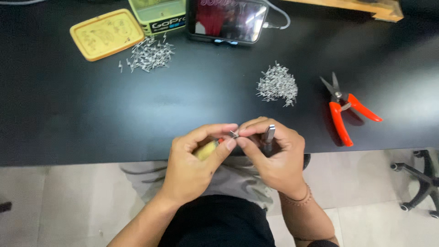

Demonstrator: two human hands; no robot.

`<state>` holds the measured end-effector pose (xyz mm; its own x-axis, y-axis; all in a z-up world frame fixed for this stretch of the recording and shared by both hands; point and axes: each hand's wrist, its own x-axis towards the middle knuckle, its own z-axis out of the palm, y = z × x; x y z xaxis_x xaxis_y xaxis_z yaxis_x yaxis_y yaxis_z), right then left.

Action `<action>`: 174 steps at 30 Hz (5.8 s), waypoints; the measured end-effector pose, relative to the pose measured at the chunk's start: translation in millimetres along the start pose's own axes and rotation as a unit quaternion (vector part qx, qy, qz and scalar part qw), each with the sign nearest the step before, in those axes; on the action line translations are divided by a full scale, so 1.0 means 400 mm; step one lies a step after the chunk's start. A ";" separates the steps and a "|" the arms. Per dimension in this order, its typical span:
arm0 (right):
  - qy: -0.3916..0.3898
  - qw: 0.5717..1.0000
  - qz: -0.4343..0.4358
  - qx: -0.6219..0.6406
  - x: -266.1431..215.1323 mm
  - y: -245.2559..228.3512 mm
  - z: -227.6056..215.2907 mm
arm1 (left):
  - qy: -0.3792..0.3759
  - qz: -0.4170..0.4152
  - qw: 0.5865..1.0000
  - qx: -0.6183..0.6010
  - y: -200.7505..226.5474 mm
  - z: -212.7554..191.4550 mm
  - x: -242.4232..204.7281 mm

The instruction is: The person uses pliers to trim the leads of small electronic components, likely diodes, one at a time. The trimmed pieces are dropped onto the table, forming a growing pile of scrap.

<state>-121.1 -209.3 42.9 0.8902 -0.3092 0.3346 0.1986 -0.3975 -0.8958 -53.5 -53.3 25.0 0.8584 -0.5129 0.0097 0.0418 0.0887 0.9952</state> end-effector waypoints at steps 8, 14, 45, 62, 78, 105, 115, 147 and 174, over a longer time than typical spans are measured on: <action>-0.161 0.980 -0.030 -0.113 0.014 -0.036 -0.032 | 0.057 -0.026 0.992 -0.110 0.016 -0.042 0.001; -0.132 0.963 -0.135 -0.193 0.026 -0.029 -0.023 | 0.065 -0.007 0.989 -0.133 0.005 -0.046 -0.002; -0.118 0.980 -0.064 -0.144 0.007 -0.008 -0.038 | 0.056 0.051 0.997 0.029 0.023 -0.061 0.014; -0.103 0.977 -0.118 -0.146 0.026 0.013 -0.002 | 0.069 0.063 0.996 0.009 0.019 -0.054 0.003; -0.094 0.980 -0.104 -0.144 0.027 0.013 0.001 | 0.119 0.145 0.974 0.130 0.033 -0.039 0.010; -0.137 0.980 -0.064 -0.131 0.028 0.038 -0.026 | -0.025 -0.208 0.939 -0.273 -0.011 -0.085 0.022; -0.131 0.983 -0.032 -0.124 0.016 0.041 -0.030 | 0.173 0.393 0.814 0.391 -0.035 -0.035 0.017; -0.143 0.985 -0.069 -0.075 0.026 0.067 -0.042 | 0.050 -0.013 0.998 -0.048 0.005 -0.025 -0.004; -0.130 0.986 0.007 -0.101 0.006 0.027 -0.073 | 0.122 -0.080 0.976 -0.165 -0.025 -0.022 0.020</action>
<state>-128.7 -239.8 42.5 0.9728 -0.0936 0.2120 0.1231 -0.5664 -0.8149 -42.5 -51.0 14.4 0.9218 -0.3284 -0.2059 0.3123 0.3146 0.8964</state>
